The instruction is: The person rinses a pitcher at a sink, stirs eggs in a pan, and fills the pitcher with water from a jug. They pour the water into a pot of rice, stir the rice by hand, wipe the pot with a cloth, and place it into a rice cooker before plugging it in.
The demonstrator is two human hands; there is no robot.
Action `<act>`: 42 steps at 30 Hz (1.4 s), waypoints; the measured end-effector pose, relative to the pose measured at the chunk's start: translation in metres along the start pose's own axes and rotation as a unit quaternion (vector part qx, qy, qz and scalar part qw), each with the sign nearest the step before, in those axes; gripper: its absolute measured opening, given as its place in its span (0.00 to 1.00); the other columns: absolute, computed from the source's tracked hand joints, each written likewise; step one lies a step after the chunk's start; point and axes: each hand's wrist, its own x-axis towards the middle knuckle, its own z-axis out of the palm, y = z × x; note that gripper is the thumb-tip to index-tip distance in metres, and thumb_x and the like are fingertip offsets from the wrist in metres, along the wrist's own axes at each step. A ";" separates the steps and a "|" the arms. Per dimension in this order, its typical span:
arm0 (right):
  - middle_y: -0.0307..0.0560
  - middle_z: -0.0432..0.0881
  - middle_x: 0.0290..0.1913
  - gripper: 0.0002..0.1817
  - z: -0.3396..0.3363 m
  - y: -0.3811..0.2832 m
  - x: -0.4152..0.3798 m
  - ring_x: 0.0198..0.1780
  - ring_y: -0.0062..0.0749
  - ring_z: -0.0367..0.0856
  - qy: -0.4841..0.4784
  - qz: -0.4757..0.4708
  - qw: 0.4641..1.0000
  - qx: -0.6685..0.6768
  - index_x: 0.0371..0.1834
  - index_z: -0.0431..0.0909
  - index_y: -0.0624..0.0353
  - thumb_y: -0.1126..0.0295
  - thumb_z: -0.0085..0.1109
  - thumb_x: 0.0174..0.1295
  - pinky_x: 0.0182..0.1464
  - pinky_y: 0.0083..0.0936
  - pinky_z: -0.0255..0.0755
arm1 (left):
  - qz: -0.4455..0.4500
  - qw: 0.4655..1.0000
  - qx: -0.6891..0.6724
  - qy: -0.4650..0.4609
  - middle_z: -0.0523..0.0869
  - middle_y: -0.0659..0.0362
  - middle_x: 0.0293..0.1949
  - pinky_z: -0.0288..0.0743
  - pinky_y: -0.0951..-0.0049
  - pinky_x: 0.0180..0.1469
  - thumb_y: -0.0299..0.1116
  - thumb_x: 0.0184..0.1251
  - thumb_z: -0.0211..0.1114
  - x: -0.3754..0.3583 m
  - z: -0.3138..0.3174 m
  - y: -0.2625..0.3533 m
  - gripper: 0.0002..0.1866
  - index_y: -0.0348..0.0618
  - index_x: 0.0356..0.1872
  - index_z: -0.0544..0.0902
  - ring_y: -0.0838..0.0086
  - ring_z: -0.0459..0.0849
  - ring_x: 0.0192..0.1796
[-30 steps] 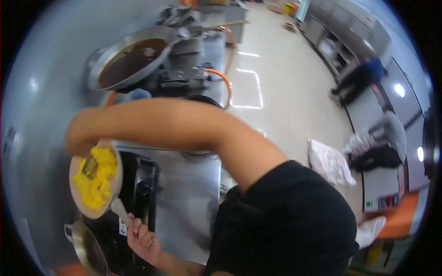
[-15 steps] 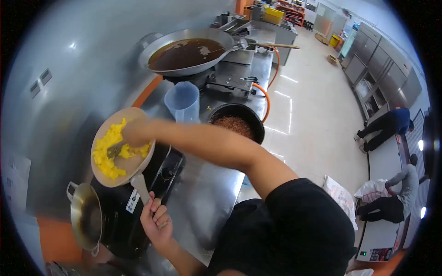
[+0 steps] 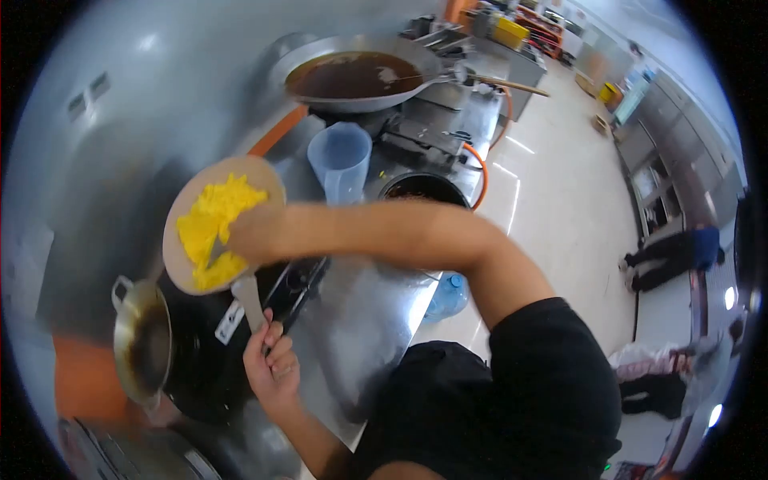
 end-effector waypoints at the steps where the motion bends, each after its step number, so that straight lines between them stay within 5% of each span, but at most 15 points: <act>1: 0.49 0.85 0.36 0.11 -0.009 0.018 -0.015 0.40 0.43 0.84 0.107 -0.068 0.992 0.008 0.39 0.84 0.55 0.70 0.54 0.55 0.42 0.40 0.77 | 0.008 1.000 -0.018 -0.010 0.66 0.61 0.27 0.52 0.85 0.11 0.28 0.73 0.44 -0.001 -0.001 -0.001 0.16 0.31 0.56 0.70 0.84 0.60 0.18; 2: 0.49 0.84 0.33 0.11 -0.031 0.024 -0.018 0.37 0.45 0.84 0.178 -0.141 0.974 -0.001 0.38 0.84 0.56 0.71 0.55 0.54 0.39 0.39 0.77 | -0.013 0.999 -0.033 -0.026 0.66 0.62 0.26 0.52 0.86 0.11 0.28 0.72 0.44 0.000 -0.005 0.000 0.16 0.31 0.55 0.71 0.85 0.60 0.18; 4: 0.53 0.83 0.30 0.09 -0.069 0.031 -0.010 0.35 0.47 0.83 -0.159 0.025 0.985 -0.061 0.35 0.83 0.55 0.70 0.54 0.55 0.37 0.42 0.76 | -0.014 1.000 0.001 0.007 0.65 0.65 0.25 0.52 0.88 0.12 0.29 0.71 0.47 -0.002 0.003 0.000 0.13 0.36 0.52 0.74 0.86 0.59 0.18; 5: 0.54 0.82 0.29 0.08 -0.083 0.033 -0.009 0.34 0.47 0.82 -0.174 0.032 0.978 -0.113 0.36 0.83 0.54 0.68 0.55 0.56 0.37 0.42 0.74 | -0.012 1.000 -0.012 -0.009 0.66 0.66 0.24 0.52 0.88 0.12 0.29 0.70 0.50 -0.001 -0.002 -0.002 0.13 0.38 0.51 0.74 0.87 0.59 0.17; 6: 0.53 0.82 0.30 0.09 -0.107 0.022 -0.021 0.34 0.46 0.82 -0.105 0.068 0.991 -0.046 0.35 0.83 0.55 0.65 0.57 0.56 0.39 0.40 0.74 | 0.009 0.999 0.038 0.013 0.66 0.66 0.24 0.52 0.88 0.12 0.28 0.69 0.52 -0.003 0.003 -0.002 0.12 0.38 0.51 0.75 0.87 0.59 0.17; 9: 0.51 0.82 0.31 0.10 -0.114 0.020 -0.022 0.35 0.45 0.82 -0.186 0.082 0.978 -0.054 0.37 0.83 0.53 0.63 0.58 0.57 0.41 0.38 0.73 | 0.030 0.998 0.040 0.048 0.67 0.67 0.23 0.49 0.88 0.13 0.28 0.66 0.55 -0.004 0.003 -0.003 0.10 0.43 0.47 0.76 0.88 0.58 0.17; 16: 0.54 0.82 0.34 0.13 0.045 0.026 0.005 0.37 0.47 0.82 -0.018 0.119 0.992 -0.022 0.44 0.81 0.57 0.69 0.51 0.59 0.42 0.42 0.74 | 0.020 0.995 0.074 0.059 0.67 0.68 0.23 0.49 0.87 0.15 0.27 0.65 0.55 -0.005 0.010 -0.002 0.08 0.46 0.44 0.75 0.88 0.58 0.18; 18: 0.56 0.82 0.35 0.14 0.024 0.074 0.021 0.38 0.49 0.81 -0.080 -0.045 0.994 -0.064 0.45 0.80 0.59 0.69 0.49 0.60 0.42 0.41 0.74 | 0.028 0.995 0.076 0.059 0.67 0.68 0.23 0.50 0.87 0.15 0.27 0.65 0.55 -0.006 0.008 -0.001 0.08 0.46 0.44 0.75 0.88 0.58 0.18; 20: 0.58 0.81 0.35 0.13 -0.051 0.058 0.013 0.38 0.51 0.81 -0.072 0.120 0.982 0.124 0.43 0.79 0.62 0.69 0.48 0.60 0.43 0.40 0.73 | 0.012 0.998 0.059 0.037 0.67 0.68 0.23 0.51 0.87 0.15 0.27 0.65 0.55 -0.005 0.001 0.004 0.08 0.46 0.44 0.76 0.88 0.59 0.18; 24: 0.58 0.83 0.36 0.11 -0.060 0.051 0.025 0.40 0.51 0.82 0.050 0.121 0.990 0.061 0.30 0.81 0.62 0.69 0.49 0.56 0.41 0.39 0.76 | 0.014 0.998 0.050 0.025 0.68 0.67 0.23 0.51 0.87 0.15 0.27 0.65 0.55 -0.002 0.003 0.003 0.08 0.45 0.45 0.76 0.88 0.59 0.18; 29: 0.56 0.82 0.31 0.11 0.035 0.039 0.034 0.37 0.49 0.82 -0.082 0.013 0.987 -0.136 0.41 0.79 0.60 0.72 0.50 0.58 0.41 0.41 0.74 | 0.020 0.998 0.049 0.025 0.68 0.67 0.24 0.51 0.87 0.15 0.27 0.66 0.55 -0.001 0.004 0.001 0.09 0.44 0.46 0.75 0.88 0.59 0.18; 33: 0.54 0.81 0.28 0.18 0.001 0.021 -0.005 0.33 0.50 0.82 -0.068 0.045 0.996 -0.039 0.52 0.76 0.54 0.74 0.48 0.57 0.36 0.41 0.75 | 0.025 0.998 0.051 0.038 0.68 0.67 0.24 0.51 0.87 0.15 0.27 0.66 0.55 -0.001 0.006 -0.001 0.09 0.43 0.46 0.75 0.88 0.60 0.18; 38: 0.51 0.82 0.29 0.17 -0.107 0.011 -0.025 0.31 0.45 0.81 -0.122 0.043 0.991 -0.047 0.53 0.78 0.49 0.72 0.51 0.61 0.34 0.39 0.73 | 0.030 0.998 0.046 0.037 0.68 0.66 0.24 0.51 0.87 0.15 0.27 0.66 0.55 -0.001 0.005 -0.002 0.08 0.43 0.45 0.76 0.88 0.59 0.17; 40: 0.51 0.82 0.30 0.15 -0.116 0.004 -0.031 0.30 0.45 0.81 -0.183 0.144 0.971 -0.053 0.51 0.80 0.49 0.71 0.51 0.62 0.35 0.36 0.73 | 0.030 0.998 0.041 0.029 0.68 0.67 0.24 0.51 0.87 0.15 0.27 0.66 0.55 -0.001 0.004 -0.002 0.08 0.43 0.44 0.76 0.88 0.59 0.17; 42: 0.52 0.82 0.30 0.16 -0.075 0.009 -0.031 0.33 0.47 0.81 -0.175 0.062 0.980 -0.077 0.53 0.78 0.49 0.70 0.49 0.63 0.37 0.39 0.74 | 0.023 0.999 0.042 0.024 0.68 0.67 0.24 0.51 0.87 0.15 0.27 0.66 0.55 -0.002 0.004 -0.003 0.08 0.44 0.44 0.76 0.88 0.59 0.17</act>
